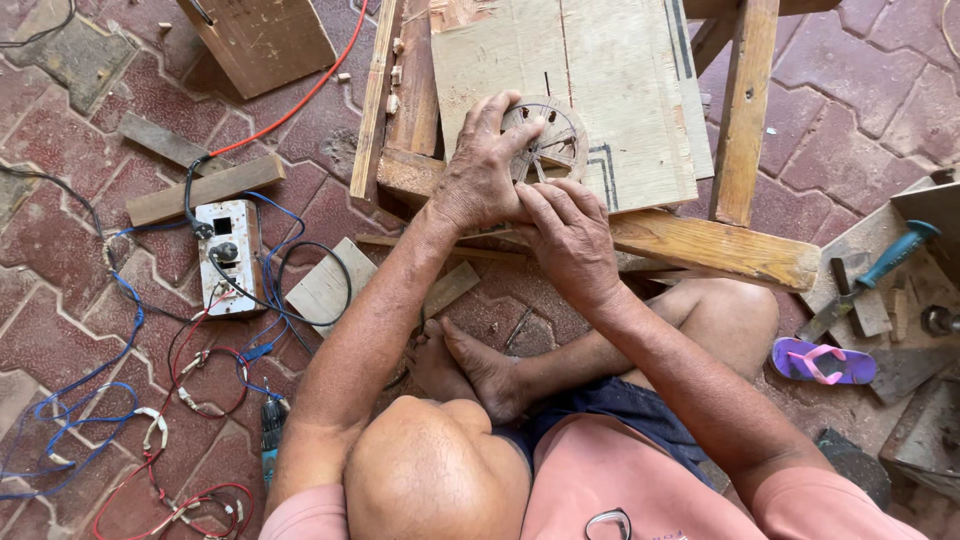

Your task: The person sits on the floor holding a round wooden wheel with slots and fits small wooden pieces into the slots by hand, pressing them into place. They turn the wheel over, work on it against a wooden board, and rotate it to fit pieces into different openings.

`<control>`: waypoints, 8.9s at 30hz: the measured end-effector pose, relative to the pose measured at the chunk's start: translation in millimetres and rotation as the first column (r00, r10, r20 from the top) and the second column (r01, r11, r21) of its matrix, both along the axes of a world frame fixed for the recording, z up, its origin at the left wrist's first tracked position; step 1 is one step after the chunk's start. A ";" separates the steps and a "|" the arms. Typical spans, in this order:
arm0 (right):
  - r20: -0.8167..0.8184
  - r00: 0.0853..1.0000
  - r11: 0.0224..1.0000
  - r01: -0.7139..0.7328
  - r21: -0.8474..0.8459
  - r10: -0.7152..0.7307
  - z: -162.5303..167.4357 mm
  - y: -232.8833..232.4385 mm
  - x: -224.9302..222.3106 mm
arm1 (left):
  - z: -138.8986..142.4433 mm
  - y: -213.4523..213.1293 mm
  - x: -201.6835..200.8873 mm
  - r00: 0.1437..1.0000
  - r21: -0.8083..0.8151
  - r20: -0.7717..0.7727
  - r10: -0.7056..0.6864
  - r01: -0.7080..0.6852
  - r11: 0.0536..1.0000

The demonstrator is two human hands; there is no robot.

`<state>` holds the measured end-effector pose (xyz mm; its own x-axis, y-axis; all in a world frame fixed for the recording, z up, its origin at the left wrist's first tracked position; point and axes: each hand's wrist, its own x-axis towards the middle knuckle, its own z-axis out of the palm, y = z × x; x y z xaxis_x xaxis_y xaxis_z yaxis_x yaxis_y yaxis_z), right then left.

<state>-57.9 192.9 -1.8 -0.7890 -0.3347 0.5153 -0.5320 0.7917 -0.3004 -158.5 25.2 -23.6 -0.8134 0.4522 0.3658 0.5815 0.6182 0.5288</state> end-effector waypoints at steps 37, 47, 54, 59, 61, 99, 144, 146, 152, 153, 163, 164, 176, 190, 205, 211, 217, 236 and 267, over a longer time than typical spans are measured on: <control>0.068 0.998 1.000 -0.011 -0.007 0.012 6.2 -4.2 -2.8 | -9.8 -7.5 -4.8 0.999 -0.005 0.006 -0.049 0.049 0.999; 0.063 0.997 0.998 -0.041 -0.041 0.044 4.3 -2.6 -2.1 | -13.4 -9.8 -9.2 0.998 0.021 0.012 -0.069 0.069 0.997; 0.068 0.997 0.998 -0.036 -0.056 0.040 5.2 -3.5 -3.2 | -10.3 -8.5 -9.4 0.997 0.047 -0.011 -0.071 0.072 0.996; 0.071 0.997 0.998 -0.032 -0.049 0.035 3.1 -3.4 -3.0 | -8.5 -8.9 -8.8 0.997 0.040 -0.029 -0.070 0.072 0.997; 0.056 0.998 0.998 -0.033 -0.050 0.035 2.1 -4.4 -2.8 | -8.0 -9.6 -9.1 0.997 0.034 -0.042 -0.071 0.072 0.997; 0.022 0.998 0.997 -0.058 -0.048 0.059 0.0 -2.0 -2.5 | -20.7 -5.6 -15.3 0.976 0.045 -0.202 -0.086 0.097 0.994; 0.237 0.786 0.145 0.188 -0.971 0.571 0.1 -16.7 68.1 | 54.5 -24.1 16.9 0.965 0.138 -0.243 -0.101 0.138 0.981; 0.212 0.793 -0.034 0.281 -0.959 0.571 -3.8 -14.4 69.4 | 64.5 -25.4 38.2 0.962 0.102 -0.263 -0.077 0.108 0.989; 0.226 0.798 -0.111 0.342 -0.933 0.558 -16.1 -7.9 75.9 | 73.8 -29.5 92.8 0.968 0.010 -0.248 -0.031 0.035 0.999; 0.250 0.796 -0.068 0.342 -0.937 0.552 -17.1 -7.1 77.2 | 73.2 -29.4 98.5 0.966 0.006 -0.257 -0.034 0.037 0.999; 0.330 0.769 0.071 0.350 -0.934 0.547 -15.8 -5.0 90.4 | 58.4 -46.9 132.4 0.968 0.051 -0.250 -0.011 0.025 0.998; 0.339 0.764 0.081 0.354 -0.932 0.549 -15.0 -4.6 90.9 | 57.4 -50.5 132.7 0.972 0.104 -0.236 -0.023 0.049 0.993; -0.183 0.975 0.861 -0.197 -0.470 0.124 3.5 20.7 91.1 | 63.2 -85.9 141.2 0.968 0.380 -0.230 -0.103 0.187 0.906; -0.253 0.963 0.929 -0.171 -0.329 0.088 -12.6 41.3 107.5 | 55.7 -79.8 151.2 0.907 0.255 -0.398 -0.139 0.255 0.933; -0.268 0.954 0.938 -0.211 -0.274 0.136 -9.9 44.8 110.4 | 60.0 -81.9 152.3 0.901 0.237 -0.403 -0.162 0.273 0.932; -0.292 0.947 0.935 -0.219 -0.280 0.134 -6.0 43.7 109.3 | 58.1 -82.2 153.6 0.898 0.235 -0.408 -0.166 0.279 0.931; -0.149 0.964 0.875 -0.264 -0.406 0.221 -22.0 40.9 118.8 | 30.3 -87.6 144.0 0.896 0.311 -0.298 -0.331 0.418 0.853; 0.581 0.726 0.903 -0.127 -0.411 0.367 -55.1 -23.0 133.3 | -123.9 -356.2 141.4 0.488 0.171 0.138 0.862 -0.869 0.465; 0.598 0.702 0.866 -0.053 -0.498 0.387 -62.4 -21.0 140.5 | -111.9 -404.6 110.6 0.442 0.183 -0.120 0.889 -0.870 0.457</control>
<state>82.5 171.9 -64.1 -0.9020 -0.4313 0.0181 -0.2018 0.3842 -0.9009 -47.9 -379.4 -135.5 -0.6735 -0.5076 0.5373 -0.1663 0.8123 0.5590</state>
